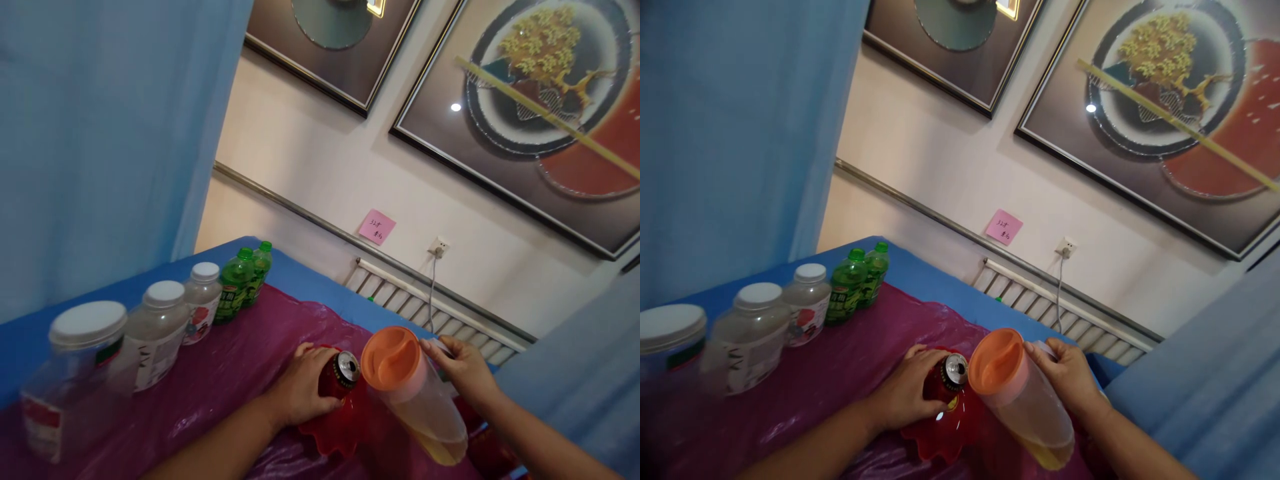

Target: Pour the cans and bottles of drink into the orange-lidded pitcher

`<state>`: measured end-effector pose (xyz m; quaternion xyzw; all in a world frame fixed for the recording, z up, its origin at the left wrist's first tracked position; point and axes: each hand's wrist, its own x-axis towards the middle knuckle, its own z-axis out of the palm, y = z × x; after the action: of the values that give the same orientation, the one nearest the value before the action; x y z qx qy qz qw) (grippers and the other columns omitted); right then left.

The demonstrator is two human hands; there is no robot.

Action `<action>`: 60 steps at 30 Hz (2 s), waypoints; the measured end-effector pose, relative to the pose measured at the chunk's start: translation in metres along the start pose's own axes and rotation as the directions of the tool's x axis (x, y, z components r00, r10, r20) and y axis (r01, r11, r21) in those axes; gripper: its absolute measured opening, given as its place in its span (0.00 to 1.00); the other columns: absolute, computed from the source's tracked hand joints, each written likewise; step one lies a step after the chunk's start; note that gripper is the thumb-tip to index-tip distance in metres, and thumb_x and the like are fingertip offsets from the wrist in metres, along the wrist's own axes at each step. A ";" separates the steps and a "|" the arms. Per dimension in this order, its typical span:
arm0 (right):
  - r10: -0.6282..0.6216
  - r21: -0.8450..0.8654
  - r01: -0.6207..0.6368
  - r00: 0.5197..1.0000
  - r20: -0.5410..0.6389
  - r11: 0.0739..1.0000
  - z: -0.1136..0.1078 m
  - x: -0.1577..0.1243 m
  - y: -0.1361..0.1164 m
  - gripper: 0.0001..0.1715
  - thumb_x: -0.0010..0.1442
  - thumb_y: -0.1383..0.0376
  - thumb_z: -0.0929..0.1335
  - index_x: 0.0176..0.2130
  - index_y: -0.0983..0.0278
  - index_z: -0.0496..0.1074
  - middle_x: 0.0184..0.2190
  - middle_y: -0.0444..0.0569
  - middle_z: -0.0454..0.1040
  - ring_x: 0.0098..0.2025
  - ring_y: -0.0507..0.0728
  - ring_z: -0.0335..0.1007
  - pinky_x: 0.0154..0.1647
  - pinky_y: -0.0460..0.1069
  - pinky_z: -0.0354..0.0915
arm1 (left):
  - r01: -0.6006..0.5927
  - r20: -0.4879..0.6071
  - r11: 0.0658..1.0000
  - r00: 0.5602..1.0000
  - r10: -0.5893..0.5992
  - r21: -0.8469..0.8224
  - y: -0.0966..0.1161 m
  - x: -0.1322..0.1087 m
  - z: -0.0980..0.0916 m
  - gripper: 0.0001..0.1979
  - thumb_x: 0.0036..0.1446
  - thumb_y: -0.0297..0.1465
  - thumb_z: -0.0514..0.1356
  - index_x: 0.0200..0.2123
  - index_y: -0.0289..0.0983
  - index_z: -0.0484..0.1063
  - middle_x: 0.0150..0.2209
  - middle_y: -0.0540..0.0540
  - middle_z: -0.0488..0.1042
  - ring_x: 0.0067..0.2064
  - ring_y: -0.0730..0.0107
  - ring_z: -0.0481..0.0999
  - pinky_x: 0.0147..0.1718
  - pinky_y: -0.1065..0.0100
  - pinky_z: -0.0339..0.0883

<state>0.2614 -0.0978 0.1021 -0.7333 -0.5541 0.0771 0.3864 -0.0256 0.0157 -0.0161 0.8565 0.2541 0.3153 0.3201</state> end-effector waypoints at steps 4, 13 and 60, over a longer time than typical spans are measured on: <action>0.023 0.035 -0.025 0.999 0.047 0.999 -0.002 0.000 -0.003 0.32 0.54 0.40 0.70 0.21 0.60 0.58 0.20 0.38 0.50 0.24 0.50 0.46 0.22 0.46 0.48 | 0.008 0.013 1.000 1.000 -0.008 0.000 0.002 -0.001 0.000 0.34 0.43 0.38 0.72 0.55 0.46 0.70 0.53 0.45 0.77 0.56 0.48 0.73 0.63 0.48 0.51; 0.032 0.026 -0.033 0.999 0.042 0.999 0.000 0.000 -0.009 0.34 0.52 0.37 0.69 0.21 0.59 0.56 0.21 0.38 0.48 0.24 0.50 0.45 0.23 0.46 0.47 | 0.010 0.034 1.000 0.999 -0.010 -0.009 0.003 0.001 -0.002 0.35 0.40 0.34 0.73 0.55 0.47 0.70 0.53 0.47 0.77 0.56 0.49 0.73 0.62 0.50 0.52; 0.031 0.010 -0.031 0.999 0.036 0.999 -0.003 0.000 -0.016 0.31 0.54 0.42 0.70 0.21 0.60 0.56 0.20 0.37 0.48 0.24 0.50 0.45 0.22 0.46 0.46 | -0.006 0.039 1.000 0.999 0.006 0.001 0.002 0.001 -0.002 0.33 0.41 0.37 0.72 0.54 0.47 0.70 0.52 0.47 0.77 0.55 0.49 0.73 0.61 0.51 0.53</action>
<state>0.2510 -0.0980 0.1148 -0.7383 -0.5491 0.0989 0.3790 -0.0261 0.0158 -0.0133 0.8635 0.2453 0.2995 0.3233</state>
